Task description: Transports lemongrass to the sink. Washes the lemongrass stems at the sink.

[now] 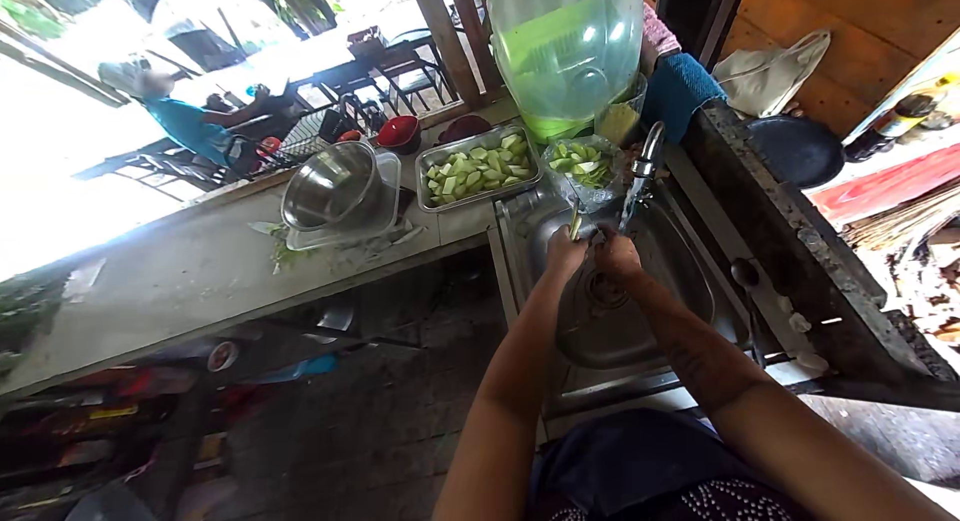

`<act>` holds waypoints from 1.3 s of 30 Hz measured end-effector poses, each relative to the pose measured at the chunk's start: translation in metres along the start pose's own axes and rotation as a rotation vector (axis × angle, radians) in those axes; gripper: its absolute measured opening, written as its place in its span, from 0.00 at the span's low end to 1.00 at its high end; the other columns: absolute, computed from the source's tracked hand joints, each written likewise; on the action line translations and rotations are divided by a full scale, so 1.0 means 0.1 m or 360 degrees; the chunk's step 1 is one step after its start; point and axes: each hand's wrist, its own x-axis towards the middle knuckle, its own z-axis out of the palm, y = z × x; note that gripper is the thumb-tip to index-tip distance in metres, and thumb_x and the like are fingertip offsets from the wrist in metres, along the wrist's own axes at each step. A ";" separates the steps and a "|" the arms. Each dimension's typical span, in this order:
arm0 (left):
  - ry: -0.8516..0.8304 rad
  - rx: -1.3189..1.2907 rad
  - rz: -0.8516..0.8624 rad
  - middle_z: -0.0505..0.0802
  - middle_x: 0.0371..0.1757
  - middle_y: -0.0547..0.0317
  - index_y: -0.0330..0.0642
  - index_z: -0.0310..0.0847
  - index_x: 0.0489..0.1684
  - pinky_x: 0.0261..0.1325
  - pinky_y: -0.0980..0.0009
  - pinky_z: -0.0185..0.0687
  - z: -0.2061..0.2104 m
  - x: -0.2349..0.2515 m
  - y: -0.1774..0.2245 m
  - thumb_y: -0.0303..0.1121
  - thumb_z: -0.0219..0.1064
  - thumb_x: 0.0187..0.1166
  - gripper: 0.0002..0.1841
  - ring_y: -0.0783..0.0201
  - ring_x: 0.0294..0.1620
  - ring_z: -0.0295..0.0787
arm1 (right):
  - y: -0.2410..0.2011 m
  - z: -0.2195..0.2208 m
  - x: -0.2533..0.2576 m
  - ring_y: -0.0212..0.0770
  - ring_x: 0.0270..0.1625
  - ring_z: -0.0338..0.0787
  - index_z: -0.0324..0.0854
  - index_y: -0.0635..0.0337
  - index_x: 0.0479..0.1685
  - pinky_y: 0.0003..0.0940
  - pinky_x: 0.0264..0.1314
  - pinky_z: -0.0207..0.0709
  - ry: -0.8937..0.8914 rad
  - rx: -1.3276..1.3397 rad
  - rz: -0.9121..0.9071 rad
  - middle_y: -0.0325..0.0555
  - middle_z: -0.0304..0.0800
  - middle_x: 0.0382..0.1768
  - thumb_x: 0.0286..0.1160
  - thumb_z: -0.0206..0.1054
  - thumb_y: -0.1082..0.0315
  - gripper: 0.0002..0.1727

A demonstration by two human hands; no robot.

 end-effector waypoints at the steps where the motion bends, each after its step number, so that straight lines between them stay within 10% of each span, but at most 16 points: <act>1: 0.0004 0.0038 0.0006 0.89 0.47 0.39 0.29 0.76 0.58 0.48 0.55 0.90 0.02 0.02 0.00 0.29 0.70 0.80 0.16 0.51 0.40 0.92 | 0.00 0.02 0.00 0.68 0.64 0.88 0.66 0.49 0.87 0.68 0.64 0.78 0.0022 0.0023 0.0020 0.68 0.89 0.60 0.87 0.56 0.64 0.28; 10: -0.0030 0.0405 0.0049 0.89 0.49 0.34 0.29 0.79 0.54 0.56 0.43 0.82 0.06 -0.07 0.08 0.29 0.67 0.80 0.12 0.40 0.51 0.89 | 0.01 0.12 -0.02 0.67 0.65 0.87 0.78 0.68 0.68 0.64 0.67 0.77 0.0105 0.0429 0.0247 0.70 0.87 0.59 0.86 0.61 0.63 0.21; 16: -0.0091 0.0076 -0.0063 0.89 0.47 0.39 0.28 0.74 0.64 0.46 0.57 0.89 0.06 -0.04 0.06 0.33 0.70 0.81 0.20 0.53 0.38 0.91 | 0.06 0.03 -0.06 0.68 0.67 0.87 0.69 0.55 0.83 0.68 0.66 0.77 -0.0001 0.0079 0.0177 0.69 0.87 0.63 0.87 0.57 0.62 0.26; 21: -0.0088 0.0465 0.0063 0.90 0.57 0.37 0.33 0.79 0.66 0.64 0.43 0.82 0.04 -0.25 0.20 0.32 0.68 0.80 0.19 0.42 0.60 0.88 | 0.12 0.08 0.02 0.53 0.53 0.88 0.84 0.73 0.56 0.52 0.61 0.80 0.0073 0.0800 0.0222 0.63 0.88 0.52 0.85 0.65 0.64 0.17; 27: -0.0271 0.0673 -0.0066 0.85 0.71 0.38 0.36 0.68 0.80 0.73 0.44 0.78 -0.03 -0.22 0.32 0.35 0.63 0.84 0.26 0.44 0.74 0.83 | 0.10 -0.05 -0.08 0.61 0.65 0.86 0.75 0.75 0.70 0.59 0.70 0.75 0.0033 0.0399 0.0230 0.71 0.84 0.63 0.89 0.57 0.61 0.24; 39: -0.0421 0.0698 -0.0081 0.86 0.68 0.38 0.33 0.79 0.66 0.69 0.41 0.77 -0.01 -0.29 0.38 0.33 0.52 0.89 0.18 0.44 0.72 0.82 | -0.05 0.05 -0.17 0.62 0.74 0.83 0.74 0.71 0.75 0.58 0.77 0.72 0.0039 0.0171 0.0230 0.70 0.83 0.69 0.91 0.56 0.60 0.25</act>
